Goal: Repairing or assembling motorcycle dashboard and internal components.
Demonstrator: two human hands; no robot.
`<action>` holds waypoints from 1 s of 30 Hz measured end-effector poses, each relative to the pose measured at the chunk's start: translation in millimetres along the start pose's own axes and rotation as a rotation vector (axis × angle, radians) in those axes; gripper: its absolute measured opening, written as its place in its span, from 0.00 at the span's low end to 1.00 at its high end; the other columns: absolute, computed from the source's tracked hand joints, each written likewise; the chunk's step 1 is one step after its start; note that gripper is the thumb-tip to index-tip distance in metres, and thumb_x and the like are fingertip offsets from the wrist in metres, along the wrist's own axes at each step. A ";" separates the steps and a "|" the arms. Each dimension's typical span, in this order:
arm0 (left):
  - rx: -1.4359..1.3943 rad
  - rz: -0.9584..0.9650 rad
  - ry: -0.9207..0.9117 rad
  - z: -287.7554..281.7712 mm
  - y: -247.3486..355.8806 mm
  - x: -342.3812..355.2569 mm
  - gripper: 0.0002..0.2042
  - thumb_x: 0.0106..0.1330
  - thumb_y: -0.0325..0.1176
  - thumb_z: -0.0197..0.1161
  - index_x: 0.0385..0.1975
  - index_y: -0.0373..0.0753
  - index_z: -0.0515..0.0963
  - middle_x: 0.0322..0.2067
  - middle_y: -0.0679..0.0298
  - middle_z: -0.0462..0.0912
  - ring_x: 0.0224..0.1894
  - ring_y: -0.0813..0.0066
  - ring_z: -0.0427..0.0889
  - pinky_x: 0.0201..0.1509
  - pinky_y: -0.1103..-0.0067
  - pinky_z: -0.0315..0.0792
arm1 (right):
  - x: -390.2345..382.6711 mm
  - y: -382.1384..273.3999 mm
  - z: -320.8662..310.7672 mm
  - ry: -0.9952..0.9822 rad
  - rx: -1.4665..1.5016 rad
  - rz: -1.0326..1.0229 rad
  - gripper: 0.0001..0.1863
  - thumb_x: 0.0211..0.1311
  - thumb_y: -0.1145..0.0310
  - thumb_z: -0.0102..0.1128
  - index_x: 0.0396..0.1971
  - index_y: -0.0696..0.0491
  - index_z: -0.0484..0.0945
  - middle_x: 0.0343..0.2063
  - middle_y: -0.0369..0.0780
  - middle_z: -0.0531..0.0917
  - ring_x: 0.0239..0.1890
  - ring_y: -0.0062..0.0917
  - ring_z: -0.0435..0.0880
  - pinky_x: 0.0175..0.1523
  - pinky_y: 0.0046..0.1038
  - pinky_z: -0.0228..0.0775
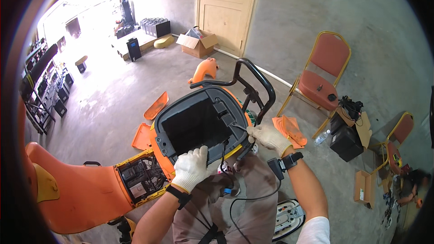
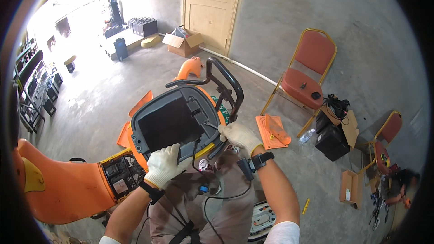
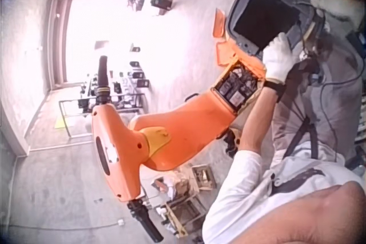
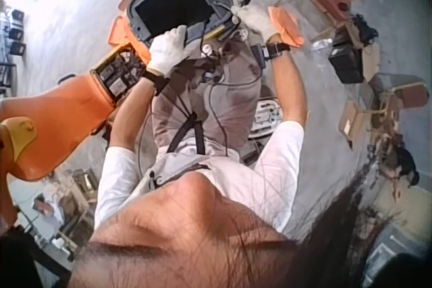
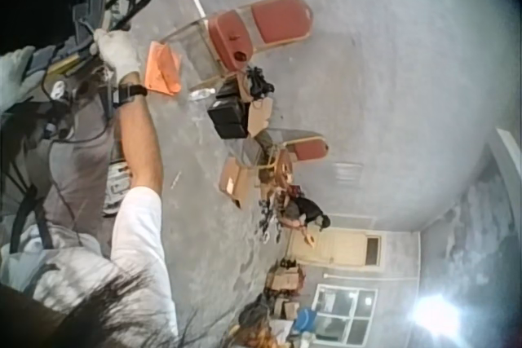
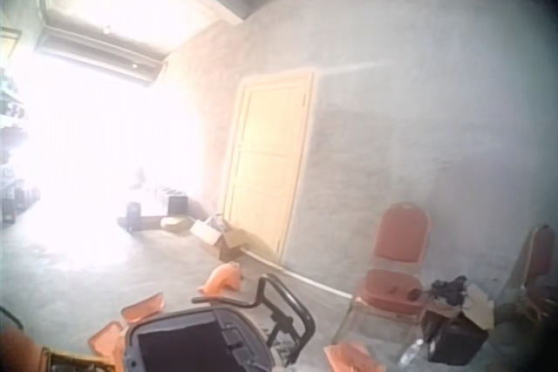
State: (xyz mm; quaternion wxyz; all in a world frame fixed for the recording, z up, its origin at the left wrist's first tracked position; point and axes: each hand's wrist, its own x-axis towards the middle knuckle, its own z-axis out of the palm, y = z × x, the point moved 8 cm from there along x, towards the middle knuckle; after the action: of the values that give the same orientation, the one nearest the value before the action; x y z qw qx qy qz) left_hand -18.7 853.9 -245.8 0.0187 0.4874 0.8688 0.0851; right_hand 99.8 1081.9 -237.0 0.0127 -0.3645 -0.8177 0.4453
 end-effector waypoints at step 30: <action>-0.082 0.107 0.174 -2.0 -1.6 -2.1 0.32 0.57 0.64 0.65 0.44 0.39 0.75 0.31 0.52 0.84 0.33 0.53 0.87 0.37 0.64 0.80 | -35.1 -25.7 -1.3 0.386 -0.440 0.156 0.37 0.62 0.33 0.53 0.35 0.58 0.86 0.35 0.51 0.88 0.44 0.48 0.86 0.51 0.44 0.75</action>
State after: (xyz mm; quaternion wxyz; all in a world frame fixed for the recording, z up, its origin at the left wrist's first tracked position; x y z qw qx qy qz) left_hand -19.2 851.1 -244.2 -0.0412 0.5228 0.8356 0.1636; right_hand 111.0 1052.7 -206.6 0.0545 -0.4979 -0.8466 0.1798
